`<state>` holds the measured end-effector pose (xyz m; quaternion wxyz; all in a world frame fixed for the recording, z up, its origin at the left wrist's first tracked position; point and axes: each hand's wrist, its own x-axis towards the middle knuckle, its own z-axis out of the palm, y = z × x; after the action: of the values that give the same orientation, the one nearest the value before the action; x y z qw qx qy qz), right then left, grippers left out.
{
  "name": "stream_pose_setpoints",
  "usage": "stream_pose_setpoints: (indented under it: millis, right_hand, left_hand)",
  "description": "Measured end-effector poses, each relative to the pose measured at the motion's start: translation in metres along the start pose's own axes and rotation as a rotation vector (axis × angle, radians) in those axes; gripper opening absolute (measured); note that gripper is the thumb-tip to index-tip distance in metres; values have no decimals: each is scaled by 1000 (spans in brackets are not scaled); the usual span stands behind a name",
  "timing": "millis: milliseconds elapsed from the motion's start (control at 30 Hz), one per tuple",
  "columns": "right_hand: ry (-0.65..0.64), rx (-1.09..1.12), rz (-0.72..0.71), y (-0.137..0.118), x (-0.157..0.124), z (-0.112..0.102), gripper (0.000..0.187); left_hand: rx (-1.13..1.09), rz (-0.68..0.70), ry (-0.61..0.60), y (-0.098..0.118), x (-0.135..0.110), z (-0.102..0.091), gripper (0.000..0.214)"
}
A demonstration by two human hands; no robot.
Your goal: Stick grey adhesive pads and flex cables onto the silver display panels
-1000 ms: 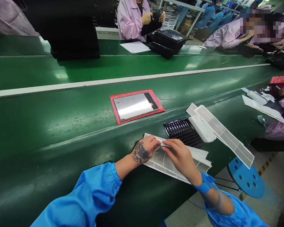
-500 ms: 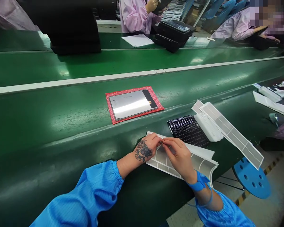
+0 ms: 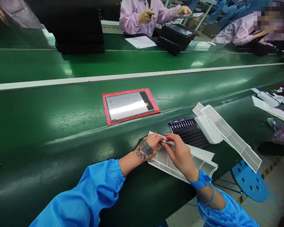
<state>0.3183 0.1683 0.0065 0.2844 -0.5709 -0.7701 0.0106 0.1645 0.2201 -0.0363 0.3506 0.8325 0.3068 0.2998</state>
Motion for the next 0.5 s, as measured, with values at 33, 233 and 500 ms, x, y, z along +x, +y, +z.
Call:
stream_pose_setpoints:
  millis: [33,233,500]
  right_hand:
    - [-4,-8,4,0,0,0,13]
    - [26,-84,-52,-1,-2,4,14]
    - [59,-99,-94,-8,4,5,22]
  left_hand:
    - [-2,-6,0,0,0,0,18]
    - [-13,-55,-17,1,0,0,22]
    - [-18,-17,14,-2,0,5,23]
